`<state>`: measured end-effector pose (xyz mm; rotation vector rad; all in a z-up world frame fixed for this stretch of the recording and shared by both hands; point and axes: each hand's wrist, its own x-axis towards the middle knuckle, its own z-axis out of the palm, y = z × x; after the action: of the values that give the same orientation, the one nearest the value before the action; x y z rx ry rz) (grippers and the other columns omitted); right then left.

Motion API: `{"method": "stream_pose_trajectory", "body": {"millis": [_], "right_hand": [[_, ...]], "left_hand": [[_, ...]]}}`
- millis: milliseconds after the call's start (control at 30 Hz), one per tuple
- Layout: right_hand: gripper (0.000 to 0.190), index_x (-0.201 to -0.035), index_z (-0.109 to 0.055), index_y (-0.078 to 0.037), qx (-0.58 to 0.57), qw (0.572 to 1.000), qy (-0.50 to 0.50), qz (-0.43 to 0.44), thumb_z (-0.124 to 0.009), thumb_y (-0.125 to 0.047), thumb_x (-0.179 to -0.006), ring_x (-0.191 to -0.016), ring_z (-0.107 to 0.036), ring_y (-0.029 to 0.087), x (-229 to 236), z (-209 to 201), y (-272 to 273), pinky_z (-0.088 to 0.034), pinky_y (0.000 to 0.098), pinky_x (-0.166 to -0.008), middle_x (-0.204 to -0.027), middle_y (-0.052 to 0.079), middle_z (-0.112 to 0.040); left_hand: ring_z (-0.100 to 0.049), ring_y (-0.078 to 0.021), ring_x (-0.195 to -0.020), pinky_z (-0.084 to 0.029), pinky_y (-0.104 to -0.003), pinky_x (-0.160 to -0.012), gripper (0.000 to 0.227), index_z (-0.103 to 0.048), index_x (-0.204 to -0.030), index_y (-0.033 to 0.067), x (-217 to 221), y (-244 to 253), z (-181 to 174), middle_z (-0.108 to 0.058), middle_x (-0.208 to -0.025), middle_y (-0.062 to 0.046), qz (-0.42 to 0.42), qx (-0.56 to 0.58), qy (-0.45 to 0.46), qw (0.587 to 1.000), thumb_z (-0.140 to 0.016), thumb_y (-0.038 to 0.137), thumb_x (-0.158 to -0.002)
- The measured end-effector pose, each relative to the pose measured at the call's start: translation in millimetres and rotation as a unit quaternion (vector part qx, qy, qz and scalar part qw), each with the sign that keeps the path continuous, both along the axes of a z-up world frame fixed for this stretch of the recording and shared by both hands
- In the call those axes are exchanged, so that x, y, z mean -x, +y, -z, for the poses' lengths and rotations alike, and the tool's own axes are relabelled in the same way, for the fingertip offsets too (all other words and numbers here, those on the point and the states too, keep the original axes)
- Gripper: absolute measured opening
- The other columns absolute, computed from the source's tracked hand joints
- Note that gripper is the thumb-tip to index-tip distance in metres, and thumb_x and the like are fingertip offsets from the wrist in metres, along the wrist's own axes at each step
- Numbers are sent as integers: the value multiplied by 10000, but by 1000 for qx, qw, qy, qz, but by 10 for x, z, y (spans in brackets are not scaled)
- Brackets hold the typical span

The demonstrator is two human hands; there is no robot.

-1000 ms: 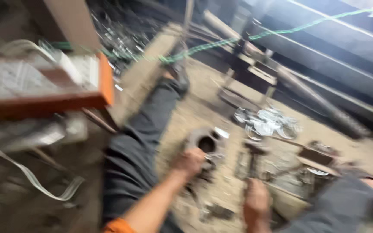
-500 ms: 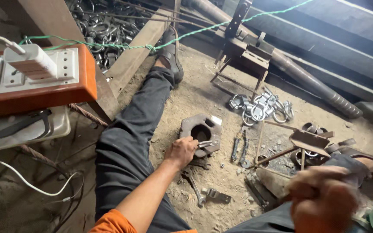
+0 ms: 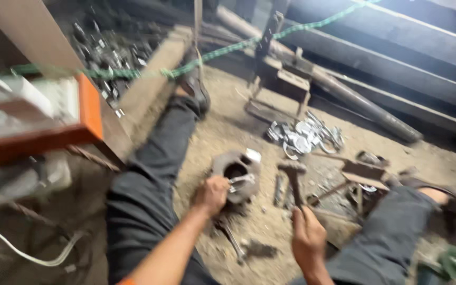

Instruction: The person sits on the floor and assembles a metal shackle by placing it on a metal block, hammering it, and tightening it with a wrench. The person repeats this process for multiple shackles.

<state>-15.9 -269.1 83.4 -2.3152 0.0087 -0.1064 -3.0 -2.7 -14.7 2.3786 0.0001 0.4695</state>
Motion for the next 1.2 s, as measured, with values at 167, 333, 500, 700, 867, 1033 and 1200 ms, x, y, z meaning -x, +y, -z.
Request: {"method": "stream_pose_trajectory", "body": {"millis": [167,333,500,700,867,1033,1200], "right_hand": [[304,-1114,-745,-97,47,991,83,89,-660,-329,-938,-689,-737,324,-39,494,-184,-537,393,-663,-780,158,-749],[279,-1084,-745,-83,136,988,65,46,-711,-282,-891,-936,-701,412,-150,1206,-336,-547,485,-819,-968,207,-735],[281,-1099,-733,-105,135,990,32,7,-736,-223,-843,-1012,-685,397,-354,1557,-389,-541,480,-876,-1059,189,-735],[411,-1172,-697,-138,170,980,-34,-96,-768,-164,-768,-1024,-654,393,-232,1342,-312,-540,461,-877,-1120,153,-675],[604,-1193,-672,-206,218,905,152,-332,-902,-320,-646,-1006,-647,330,10,834,-140,-517,435,-860,-1107,103,-646],[414,-976,-646,-156,299,873,90,-376,-900,-332,-701,-985,-650,301,78,823,6,-440,459,-844,-973,78,-668],[347,-945,-668,-134,255,903,95,-333,-865,-267,-693,-910,-688,281,28,860,-3,-517,436,-817,-935,75,-701]], "left_hand": [[-710,-137,-638,-584,-309,-591,174,-784,-939,22,-63,66,102,-767,-774,-82,-2,411,183,893,-706,178,-946],[-676,-95,-663,-598,-245,-572,198,-759,-920,-40,-166,51,73,-736,-797,-49,66,553,181,811,-694,141,-972],[-689,-96,-692,-602,-254,-591,177,-758,-944,-10,-143,16,-93,-742,-805,-33,79,567,232,786,-683,150,-953],[-650,-89,-718,-557,-255,-659,199,-731,-958,-2,-135,-21,105,-716,-830,-36,117,546,196,806,-643,166,-1016],[-637,-82,-722,-588,-268,-631,230,-705,-1014,5,-315,-36,150,-689,-838,-14,106,551,184,807,-568,186,-1052],[-631,-96,-695,-575,-270,-563,228,-697,-1053,30,-301,-130,145,-678,-839,-21,110,541,210,807,-560,213,-1044],[-611,-88,-682,-524,-261,-590,231,-695,-1009,44,-282,-112,273,-658,-780,-12,96,483,206,846,-575,240,-1033]]}}
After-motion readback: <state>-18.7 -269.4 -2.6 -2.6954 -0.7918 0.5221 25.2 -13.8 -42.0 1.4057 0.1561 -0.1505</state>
